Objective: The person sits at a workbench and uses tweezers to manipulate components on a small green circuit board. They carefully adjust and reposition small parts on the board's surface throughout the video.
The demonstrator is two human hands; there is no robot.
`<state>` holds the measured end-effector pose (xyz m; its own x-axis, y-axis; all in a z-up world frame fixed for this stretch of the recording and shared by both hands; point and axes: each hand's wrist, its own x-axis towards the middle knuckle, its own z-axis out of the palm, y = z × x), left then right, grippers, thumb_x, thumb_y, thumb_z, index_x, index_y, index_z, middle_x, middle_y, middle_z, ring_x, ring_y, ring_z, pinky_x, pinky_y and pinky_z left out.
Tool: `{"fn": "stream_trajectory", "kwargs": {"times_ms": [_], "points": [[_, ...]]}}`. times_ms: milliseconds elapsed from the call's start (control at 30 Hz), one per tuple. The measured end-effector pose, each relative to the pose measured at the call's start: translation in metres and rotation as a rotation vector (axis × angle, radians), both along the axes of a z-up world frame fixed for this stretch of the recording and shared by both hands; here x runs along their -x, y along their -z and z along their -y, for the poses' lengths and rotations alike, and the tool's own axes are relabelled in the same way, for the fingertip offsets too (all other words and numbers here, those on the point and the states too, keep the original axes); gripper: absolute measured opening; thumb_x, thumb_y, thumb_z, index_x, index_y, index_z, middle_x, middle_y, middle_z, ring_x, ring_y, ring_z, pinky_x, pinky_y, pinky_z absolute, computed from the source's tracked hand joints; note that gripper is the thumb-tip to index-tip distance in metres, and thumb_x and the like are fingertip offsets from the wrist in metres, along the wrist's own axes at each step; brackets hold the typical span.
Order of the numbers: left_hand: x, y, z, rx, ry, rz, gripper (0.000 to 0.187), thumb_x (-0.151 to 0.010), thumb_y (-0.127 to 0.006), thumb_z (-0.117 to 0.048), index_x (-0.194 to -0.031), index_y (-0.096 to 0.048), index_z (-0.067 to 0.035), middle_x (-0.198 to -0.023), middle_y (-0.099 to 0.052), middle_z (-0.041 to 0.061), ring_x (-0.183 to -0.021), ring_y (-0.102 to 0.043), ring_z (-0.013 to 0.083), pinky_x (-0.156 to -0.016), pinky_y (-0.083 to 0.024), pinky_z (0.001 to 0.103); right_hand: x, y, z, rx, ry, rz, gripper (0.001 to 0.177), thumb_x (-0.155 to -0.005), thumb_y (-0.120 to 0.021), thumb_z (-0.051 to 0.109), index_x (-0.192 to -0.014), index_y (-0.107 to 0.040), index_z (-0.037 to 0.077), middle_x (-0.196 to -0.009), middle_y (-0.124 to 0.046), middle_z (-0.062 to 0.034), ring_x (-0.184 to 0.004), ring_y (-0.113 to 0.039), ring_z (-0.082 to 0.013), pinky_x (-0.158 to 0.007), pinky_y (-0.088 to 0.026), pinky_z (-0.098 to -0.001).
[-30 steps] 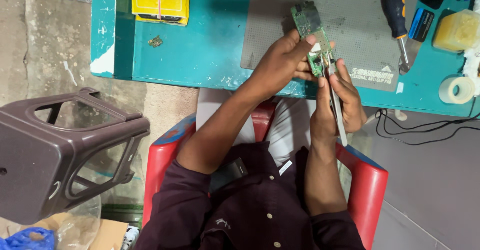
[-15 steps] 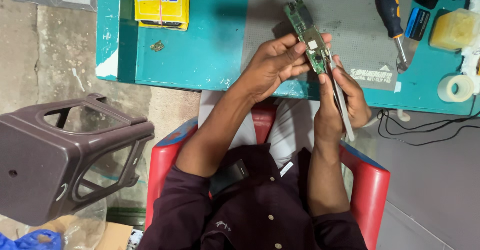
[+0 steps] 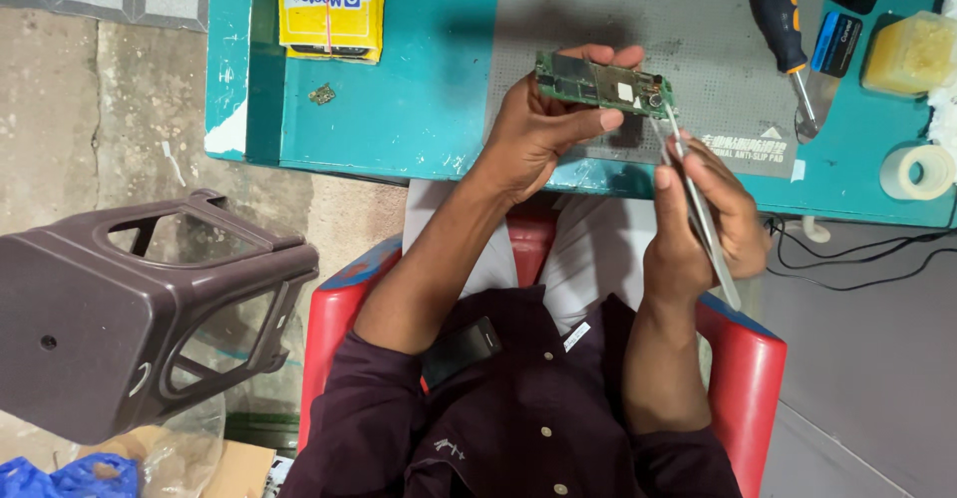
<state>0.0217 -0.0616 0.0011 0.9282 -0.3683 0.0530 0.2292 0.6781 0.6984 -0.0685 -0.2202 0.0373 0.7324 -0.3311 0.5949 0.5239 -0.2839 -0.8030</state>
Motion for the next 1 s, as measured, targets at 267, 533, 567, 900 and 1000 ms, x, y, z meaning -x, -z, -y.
{"fn": "stream_trajectory", "kwargs": {"times_ms": [267,533,567,900,1000], "points": [[0.003,-0.008,0.001,0.024,0.017,-0.015,0.057,-0.092,-0.078,0.007,-0.14,-0.05,-0.004,-0.156,-0.053,0.019,-0.132,-0.063,0.0273,-0.111,-0.06,0.04,0.003,-0.013,-0.011,0.221,0.021,-0.031,0.023,-0.099,-0.083,-0.01,-0.116,-0.068,-0.005,-0.119,-0.075,-0.0234,-0.11,-0.076,-0.0279,-0.1,-0.061,-0.0325],[0.0,0.001,0.001,0.164,0.058,-0.092,0.039,-0.111,-0.057,-0.025,-0.143,-0.047,-0.005,-0.16,-0.047,0.019,-0.148,-0.05,0.0333,-0.127,-0.043,0.05,0.003,-0.007,-0.011,0.228,0.049,-0.057,0.023,-0.098,-0.084,-0.01,-0.116,-0.069,-0.005,-0.117,-0.075,-0.022,-0.106,-0.077,-0.0251,-0.098,-0.061,-0.0309],[0.0,0.002,0.0,0.188,0.059,-0.086,0.038,-0.113,-0.054,-0.027,-0.143,-0.048,-0.004,-0.16,-0.048,0.019,-0.149,-0.049,0.0346,-0.129,-0.041,0.051,0.003,-0.006,-0.012,0.232,0.05,-0.054,0.024,-0.098,-0.084,-0.01,-0.116,-0.069,-0.005,-0.117,-0.075,-0.0219,-0.106,-0.077,-0.0249,-0.098,-0.061,-0.0309],[-0.001,0.005,0.001,0.152,0.057,-0.094,0.033,-0.108,-0.05,-0.005,-0.142,-0.047,-0.005,-0.161,-0.046,0.02,-0.15,-0.047,0.0351,-0.129,-0.04,0.054,-0.001,-0.004,-0.014,0.248,0.057,-0.113,0.022,-0.098,-0.085,-0.009,-0.116,-0.072,-0.006,-0.115,-0.076,-0.0206,-0.104,-0.077,-0.0231,-0.097,-0.061,-0.029],[-0.001,0.007,0.001,0.179,0.061,-0.092,0.036,-0.107,-0.047,-0.001,-0.143,-0.047,-0.004,-0.161,-0.046,0.02,-0.151,-0.046,0.0355,-0.13,-0.039,0.054,-0.003,-0.003,-0.015,0.272,0.059,-0.116,0.022,-0.098,-0.085,-0.008,-0.116,-0.072,-0.006,-0.115,-0.077,-0.0204,-0.105,-0.077,-0.0234,-0.096,-0.061,-0.0288]]}}
